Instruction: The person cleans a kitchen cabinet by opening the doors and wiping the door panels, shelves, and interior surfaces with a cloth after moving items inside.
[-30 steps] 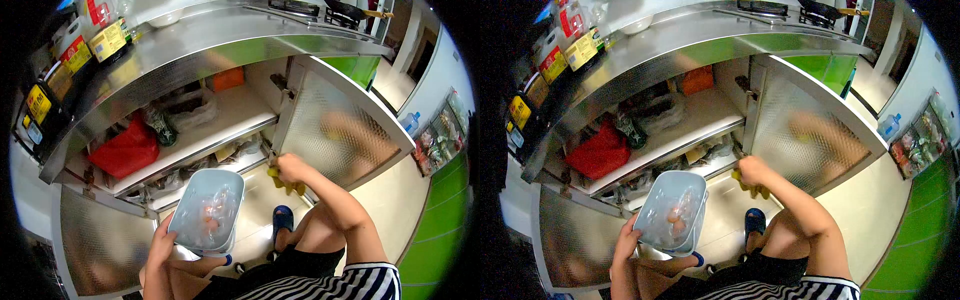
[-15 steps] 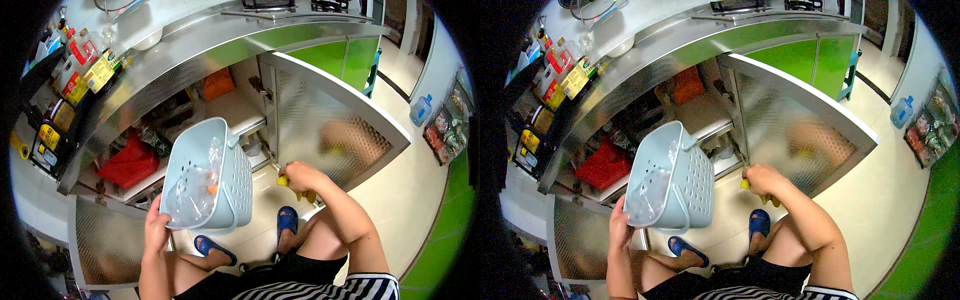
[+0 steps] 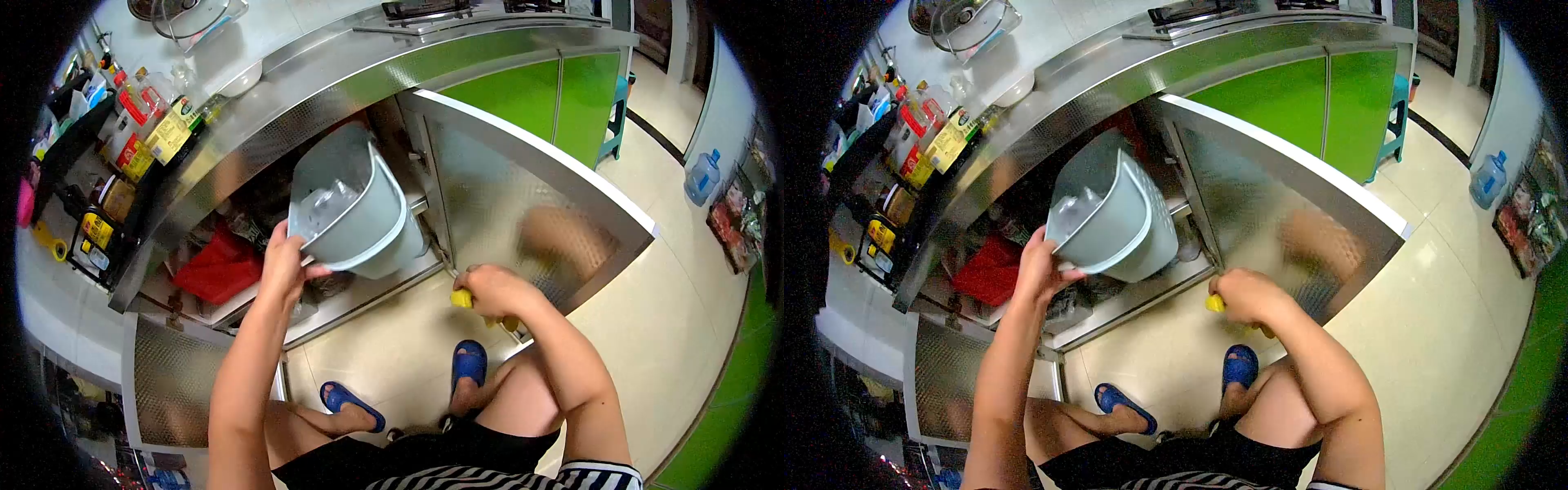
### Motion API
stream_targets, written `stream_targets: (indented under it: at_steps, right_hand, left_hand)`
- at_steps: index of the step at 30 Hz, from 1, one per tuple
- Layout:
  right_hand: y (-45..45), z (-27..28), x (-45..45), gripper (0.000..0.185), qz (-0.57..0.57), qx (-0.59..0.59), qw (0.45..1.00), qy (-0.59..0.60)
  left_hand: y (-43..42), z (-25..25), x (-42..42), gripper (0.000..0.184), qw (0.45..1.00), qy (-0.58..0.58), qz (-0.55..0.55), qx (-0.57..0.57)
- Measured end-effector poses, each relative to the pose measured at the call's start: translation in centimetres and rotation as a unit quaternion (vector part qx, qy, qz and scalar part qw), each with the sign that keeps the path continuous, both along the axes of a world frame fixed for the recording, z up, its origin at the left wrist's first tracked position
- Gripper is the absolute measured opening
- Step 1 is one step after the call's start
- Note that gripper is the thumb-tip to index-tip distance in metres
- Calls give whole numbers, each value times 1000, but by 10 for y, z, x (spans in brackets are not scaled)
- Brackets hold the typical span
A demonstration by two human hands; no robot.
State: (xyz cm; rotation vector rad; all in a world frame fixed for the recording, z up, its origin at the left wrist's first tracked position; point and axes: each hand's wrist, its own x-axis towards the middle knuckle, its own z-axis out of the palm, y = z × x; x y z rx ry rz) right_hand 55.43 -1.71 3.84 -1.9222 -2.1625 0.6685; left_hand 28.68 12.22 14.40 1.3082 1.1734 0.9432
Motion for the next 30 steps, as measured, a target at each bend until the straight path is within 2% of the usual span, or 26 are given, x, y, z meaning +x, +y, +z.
stream_targets:
  at_steps: [2, 5, 8, 11, 13, 16, 22, 26, 27, 30]
  right_hand:
    - [-2, -1, -1, 34, 12, 9, 1000, 25]
    - [-4, 0, -3, 36, 33, 16, 999, 22]
    - [-3, 4, -5, 34, 38, 3, 999, 24]
    - [-5, 7, -4, 30, 43, 19, 999, 20]
    - [-5, 5, -2, 30, 47, 28, 998, 24]
    - [-5, 7, -2, 30, 56, 36, 997, 26]
    - [-4, 4, 1, 31, 53, 26, 998, 21]
    - [0, 2, 1, 32, 51, 5, 999, 15]
    - [0, 1, 2, 32, 49, 2, 999, 16]
    - [-2, -2, 3, 32, 45, 25, 998, 32]
  left_hand:
    - [23, -6, 15, 49, 1000, 11, 2, 8]
    - [50, -12, 37, 41, 999, 32, 13, -3]
    - [68, -20, 58, 31, 997, 40, 70, -9]
    - [91, -30, 63, 28, 998, 57, 20, -8]
    - [100, -28, 67, 28, 997, 74, 26, -23]
    - [100, -24, 71, 37, 996, 48, 76, -11]
    - [138, -39, 68, 45, 994, 19, 104, -41]
    - [218, -81, 47, 53, 994, 22, 101, -42]
    - [242, -92, 38, 54, 995, 8, 71, -74]
    - [247, -94, 34, 55, 992, -16, 25, -120]
